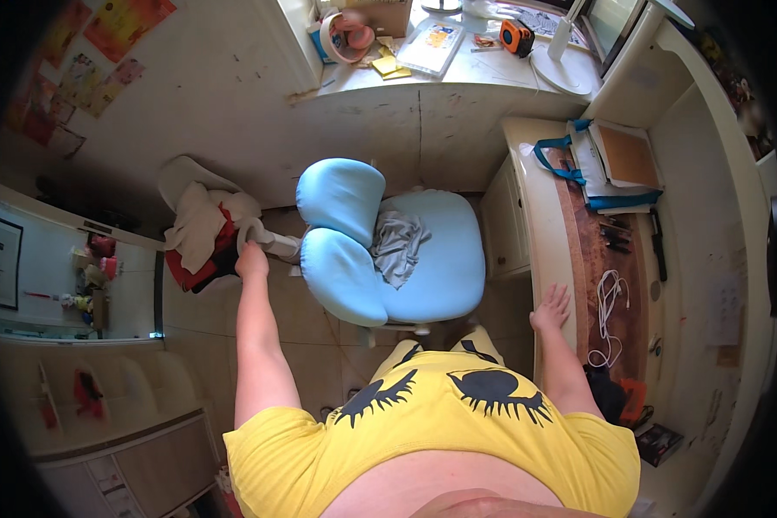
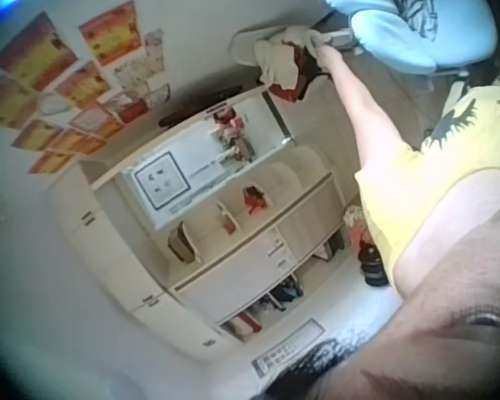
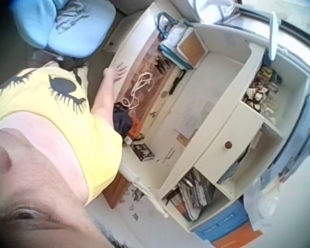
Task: The person organizes a cluttered desk by stacking papers, placing them in a folder, and arranging pens and a cable. They also pick up a small object from the floor and place it on the desk.
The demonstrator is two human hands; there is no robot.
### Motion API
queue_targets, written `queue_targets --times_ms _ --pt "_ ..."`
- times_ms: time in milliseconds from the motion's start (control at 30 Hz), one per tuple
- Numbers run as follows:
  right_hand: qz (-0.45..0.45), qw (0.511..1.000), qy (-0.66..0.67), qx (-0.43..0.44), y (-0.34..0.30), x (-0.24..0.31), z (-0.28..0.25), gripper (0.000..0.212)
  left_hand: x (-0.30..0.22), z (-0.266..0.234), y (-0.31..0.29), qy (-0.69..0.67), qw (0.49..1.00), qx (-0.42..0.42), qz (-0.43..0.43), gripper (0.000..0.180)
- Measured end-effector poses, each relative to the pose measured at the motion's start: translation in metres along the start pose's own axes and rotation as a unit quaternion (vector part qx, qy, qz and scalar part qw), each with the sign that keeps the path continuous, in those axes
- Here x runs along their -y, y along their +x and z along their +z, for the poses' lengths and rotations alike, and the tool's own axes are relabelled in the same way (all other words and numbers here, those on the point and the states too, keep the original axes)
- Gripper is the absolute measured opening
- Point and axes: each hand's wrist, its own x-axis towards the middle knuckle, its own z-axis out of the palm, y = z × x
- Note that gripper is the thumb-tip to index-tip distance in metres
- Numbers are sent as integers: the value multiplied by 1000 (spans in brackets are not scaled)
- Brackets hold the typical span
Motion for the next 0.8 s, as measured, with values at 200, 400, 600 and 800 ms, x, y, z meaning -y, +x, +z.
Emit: queue_targets --times_ms 200,400,600,800 --pt "12 1000 11 -14 1 -2 6 101 33 -2 -56 5 999 21 24 26" --pt "21 999 30 -9 5 -2 11 106 70 -8 -116 -29 998 36 -42 27" --pt "14 998 54 -16 1 -1 7 104 136 15 -131 16 996 31 -82 25" --pt "14 999 52 -6 5 -3 13 104 234 76 -105 -48 992 -5 -116 29"
